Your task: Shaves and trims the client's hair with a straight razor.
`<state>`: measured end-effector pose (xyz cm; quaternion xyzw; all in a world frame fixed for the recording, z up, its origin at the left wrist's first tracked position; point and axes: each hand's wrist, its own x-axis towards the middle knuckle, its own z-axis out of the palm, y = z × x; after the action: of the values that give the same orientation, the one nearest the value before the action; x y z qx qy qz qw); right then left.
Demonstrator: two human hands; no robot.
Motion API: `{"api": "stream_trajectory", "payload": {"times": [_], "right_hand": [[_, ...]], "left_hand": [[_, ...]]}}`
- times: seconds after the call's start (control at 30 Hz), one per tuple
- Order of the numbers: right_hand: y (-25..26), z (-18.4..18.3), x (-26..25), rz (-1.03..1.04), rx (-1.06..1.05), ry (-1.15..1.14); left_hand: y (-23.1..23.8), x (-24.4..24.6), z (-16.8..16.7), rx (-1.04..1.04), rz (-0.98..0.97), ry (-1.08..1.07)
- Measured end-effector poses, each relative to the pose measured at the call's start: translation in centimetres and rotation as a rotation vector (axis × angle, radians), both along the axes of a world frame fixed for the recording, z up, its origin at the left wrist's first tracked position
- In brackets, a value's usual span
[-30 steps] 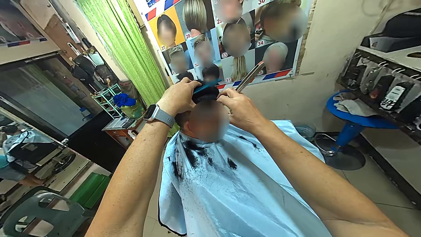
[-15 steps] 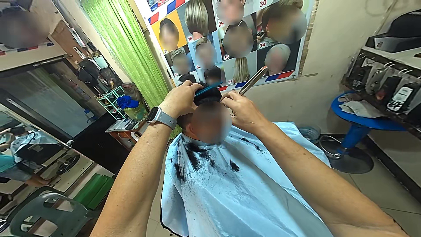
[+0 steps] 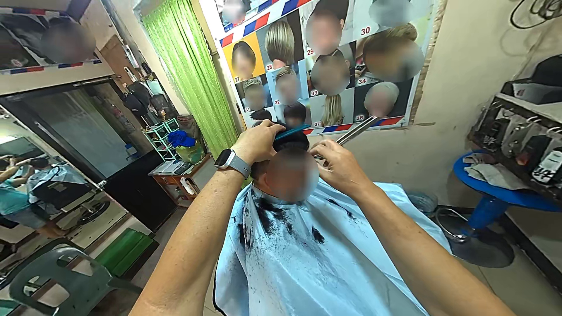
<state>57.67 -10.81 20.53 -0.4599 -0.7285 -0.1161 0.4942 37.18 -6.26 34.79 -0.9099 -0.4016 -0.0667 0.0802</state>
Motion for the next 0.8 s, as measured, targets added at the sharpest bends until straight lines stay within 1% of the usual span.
{"api": "stream_trajectory", "payload": {"times": [0.07, 0.1, 0.17, 0.27, 0.37, 0.47, 0.57, 0.63, 0.67, 0.73, 0.8], "right_hand": [[0.1, -0.3, -0.1, -0.009, -0.013, -0.018], [0.2, -0.5, -0.1, -0.013, -0.016, -0.024], [0.3, -0.7, 0.0, -0.028, -0.033, -0.037], [0.3, -1.0, 0.1, -0.025, -0.061, -0.056], [-0.4, -0.5, -0.3, -0.030, -0.031, -0.014], [-0.8, -0.8, -1.0, -0.058, -0.019, -0.022], [-0.5, -2.1, -1.5, -0.101, -0.009, -0.069], [-0.4, -2.9, -1.6, -0.119, -0.045, -0.128], [-0.4, -3.1, -1.6, -0.114, -0.076, -0.149], [-0.5, -3.3, -1.8, -0.104, -0.082, -0.146], [-0.6, -3.6, -2.0, -0.108, -0.025, -0.099]], "left_hand": [[3.0, -0.2, -0.6, 0.055, -0.024, 0.046], [3.6, -0.2, -0.8, 0.061, -0.030, 0.051], [3.1, -0.2, -0.7, 0.058, -0.020, 0.050], [-0.4, -0.5, -0.4, 0.024, -0.010, -0.050], [-0.9, -0.6, -0.5, 0.026, -0.009, -0.065], [-0.8, -0.7, -0.6, 0.031, 0.006, -0.036], [-0.3, -0.6, -0.8, 0.042, 0.011, -0.024], [0.9, -0.5, -0.9, 0.054, -0.007, -0.002], [2.1, -0.3, -0.8, 0.058, -0.012, 0.043], [3.0, -0.2, -0.7, 0.051, -0.021, 0.074], [3.2, -0.2, -0.7, 0.046, -0.024, 0.073]]}}
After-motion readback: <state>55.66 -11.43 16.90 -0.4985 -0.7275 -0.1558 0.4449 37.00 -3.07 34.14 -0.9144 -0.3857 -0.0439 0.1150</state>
